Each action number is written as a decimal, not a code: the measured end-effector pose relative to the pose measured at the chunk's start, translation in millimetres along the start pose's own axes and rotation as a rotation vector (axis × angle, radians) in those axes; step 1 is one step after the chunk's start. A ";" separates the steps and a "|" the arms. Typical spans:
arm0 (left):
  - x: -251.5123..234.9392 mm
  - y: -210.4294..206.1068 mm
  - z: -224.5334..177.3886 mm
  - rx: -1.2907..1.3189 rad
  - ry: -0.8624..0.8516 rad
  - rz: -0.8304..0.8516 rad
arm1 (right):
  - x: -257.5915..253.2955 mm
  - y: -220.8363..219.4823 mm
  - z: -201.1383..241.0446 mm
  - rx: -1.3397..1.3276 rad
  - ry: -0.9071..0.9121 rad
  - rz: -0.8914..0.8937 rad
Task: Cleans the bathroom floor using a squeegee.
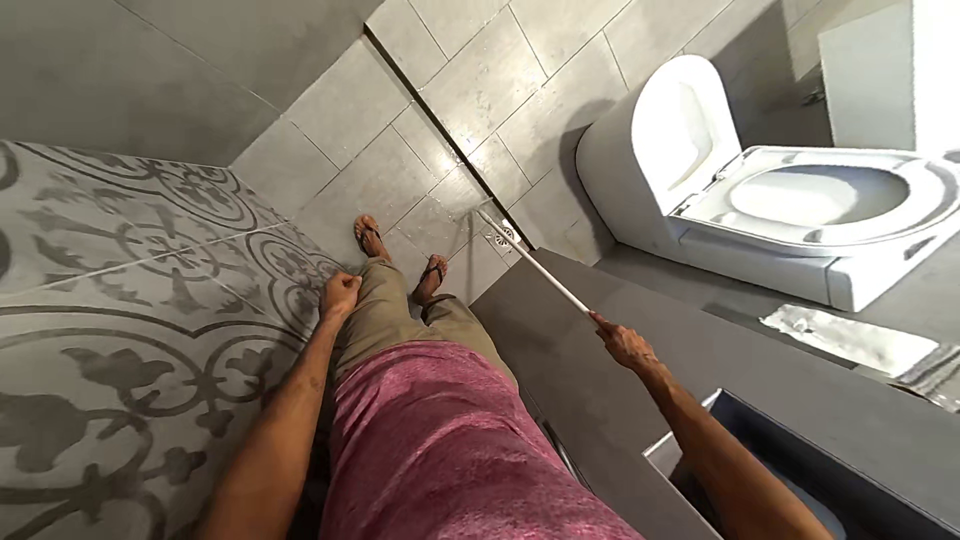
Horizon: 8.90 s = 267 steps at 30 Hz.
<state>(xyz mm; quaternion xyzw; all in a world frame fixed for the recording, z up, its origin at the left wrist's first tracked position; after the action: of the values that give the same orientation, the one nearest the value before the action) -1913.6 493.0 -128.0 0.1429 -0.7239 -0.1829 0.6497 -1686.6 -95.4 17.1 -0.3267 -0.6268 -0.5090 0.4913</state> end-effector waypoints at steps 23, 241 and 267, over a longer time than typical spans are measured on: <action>-13.6 6.7 63.4 0.330 0.070 0.035 | -119.7 6.2 247.4 0.144 0.252 -0.011; 420.9 -613.5 -522.2 1.525 1.207 0.325 | -210.9 301.0 318.3 1.286 1.257 0.492; 255.4 -431.7 -604.3 2.201 1.229 0.674 | -196.8 123.1 539.7 1.879 1.196 0.639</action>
<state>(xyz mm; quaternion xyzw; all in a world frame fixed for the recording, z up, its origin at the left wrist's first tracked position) -1356.2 -53.6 -41.8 0.4691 -0.0797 0.7677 0.4291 -1667.7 473.1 -130.1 0.3165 -0.3145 0.2316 0.8645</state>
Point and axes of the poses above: each hand's wrist, its own x-axis away from the middle knuckle, its own y-axis out of the back of the hand, z = x × y, the point moved 6 cm from there along -x, towards the middle knuckle, and after that the axes turned 13 degrees about y, right-handed, at the moved point
